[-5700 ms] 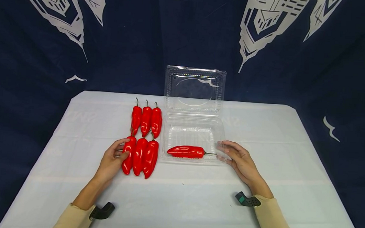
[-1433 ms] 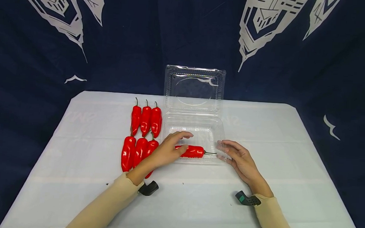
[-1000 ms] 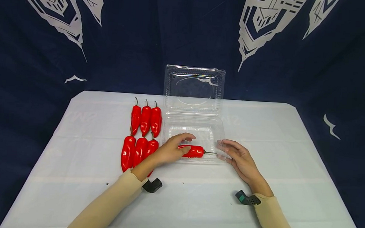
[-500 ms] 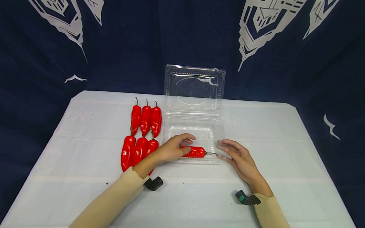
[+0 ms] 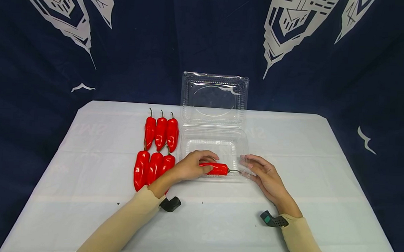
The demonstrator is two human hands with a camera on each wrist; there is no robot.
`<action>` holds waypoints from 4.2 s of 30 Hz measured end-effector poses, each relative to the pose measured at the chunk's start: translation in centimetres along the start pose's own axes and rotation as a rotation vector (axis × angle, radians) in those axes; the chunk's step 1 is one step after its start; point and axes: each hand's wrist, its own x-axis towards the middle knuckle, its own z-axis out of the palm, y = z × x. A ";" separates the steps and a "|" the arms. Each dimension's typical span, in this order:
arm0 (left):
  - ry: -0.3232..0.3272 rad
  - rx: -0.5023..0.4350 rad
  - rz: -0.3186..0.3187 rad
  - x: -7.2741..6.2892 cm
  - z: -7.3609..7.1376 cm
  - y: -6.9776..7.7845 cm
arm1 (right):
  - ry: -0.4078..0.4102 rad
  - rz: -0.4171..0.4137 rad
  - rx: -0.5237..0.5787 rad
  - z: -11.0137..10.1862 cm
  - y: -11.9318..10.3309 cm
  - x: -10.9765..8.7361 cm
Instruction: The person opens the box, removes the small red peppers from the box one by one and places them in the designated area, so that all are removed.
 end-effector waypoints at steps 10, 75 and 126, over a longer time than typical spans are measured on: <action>-0.015 -0.040 0.010 -0.2 -0.2 0.1 | -0.009 -0.010 0.003 -0.1 0.1 -0.1; 0.247 -0.214 0.133 -3.8 -2.3 1.2 | -0.030 -0.039 0.023 -0.2 0.1 0.0; 0.761 -0.557 -0.232 -7.7 -13.1 -2.4 | -0.041 -0.040 0.050 -0.1 0.0 -0.1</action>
